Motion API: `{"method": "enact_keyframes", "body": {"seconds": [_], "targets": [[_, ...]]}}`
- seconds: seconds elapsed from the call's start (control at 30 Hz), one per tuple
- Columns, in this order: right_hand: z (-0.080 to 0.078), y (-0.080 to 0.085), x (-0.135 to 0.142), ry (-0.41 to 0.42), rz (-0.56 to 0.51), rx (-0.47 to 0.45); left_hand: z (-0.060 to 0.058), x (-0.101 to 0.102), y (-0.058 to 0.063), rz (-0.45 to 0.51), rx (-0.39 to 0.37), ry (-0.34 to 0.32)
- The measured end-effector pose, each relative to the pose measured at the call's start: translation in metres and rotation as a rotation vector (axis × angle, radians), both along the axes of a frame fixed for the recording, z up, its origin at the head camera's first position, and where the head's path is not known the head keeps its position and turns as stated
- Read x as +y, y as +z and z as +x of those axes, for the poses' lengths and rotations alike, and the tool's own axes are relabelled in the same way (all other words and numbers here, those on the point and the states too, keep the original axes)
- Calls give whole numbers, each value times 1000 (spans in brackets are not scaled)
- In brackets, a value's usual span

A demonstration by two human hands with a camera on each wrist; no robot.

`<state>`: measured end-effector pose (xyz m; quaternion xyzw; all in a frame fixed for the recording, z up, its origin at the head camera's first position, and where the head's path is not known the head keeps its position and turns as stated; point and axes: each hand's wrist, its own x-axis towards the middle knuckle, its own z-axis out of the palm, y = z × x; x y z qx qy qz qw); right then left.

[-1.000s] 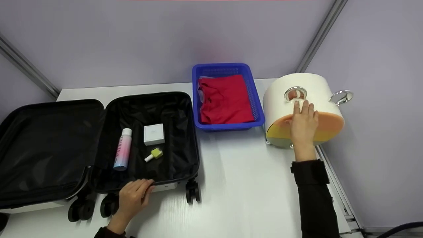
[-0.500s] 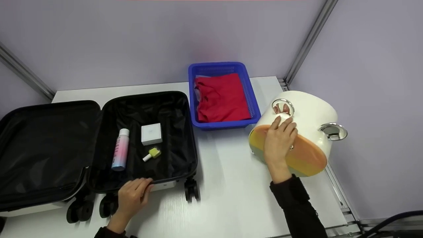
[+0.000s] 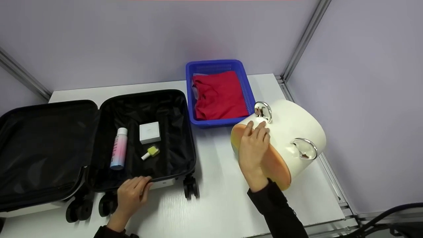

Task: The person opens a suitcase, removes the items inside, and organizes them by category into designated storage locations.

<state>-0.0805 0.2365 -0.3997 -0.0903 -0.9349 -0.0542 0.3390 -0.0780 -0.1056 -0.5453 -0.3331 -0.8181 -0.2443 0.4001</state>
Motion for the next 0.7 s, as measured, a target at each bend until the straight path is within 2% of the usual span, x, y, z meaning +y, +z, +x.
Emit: {"method": "enact_keyframes", "body": {"seconds": [0.1, 0.17, 0.23, 0.3, 0.4, 0.53, 0.6, 0.7], "targets": [[2, 5, -5, 39, -60, -81, 0, 0, 0, 3, 7, 1], [7, 11, -6, 79, -145, -132, 0, 0, 0, 5, 9, 1], [14, 18, -4, 124, -243, -135, 0, 1, 1, 6, 10, -3], [24, 26, 0, 157, -322, -81, 0, 3, 1, 3, 4, -8], [44, 38, 9, 167, -370, 86, 2, 4, 4, -10, -40, -17], [70, 50, 24, 59, -406, 303, 7, 4, 17, -13, -193, -18], [78, 52, 32, -2, -442, 362, 9, 6, 26, 11, -274, -19], [85, 50, 41, -44, -479, 360, 12, 21, 41, 75, -326, -44]]}}
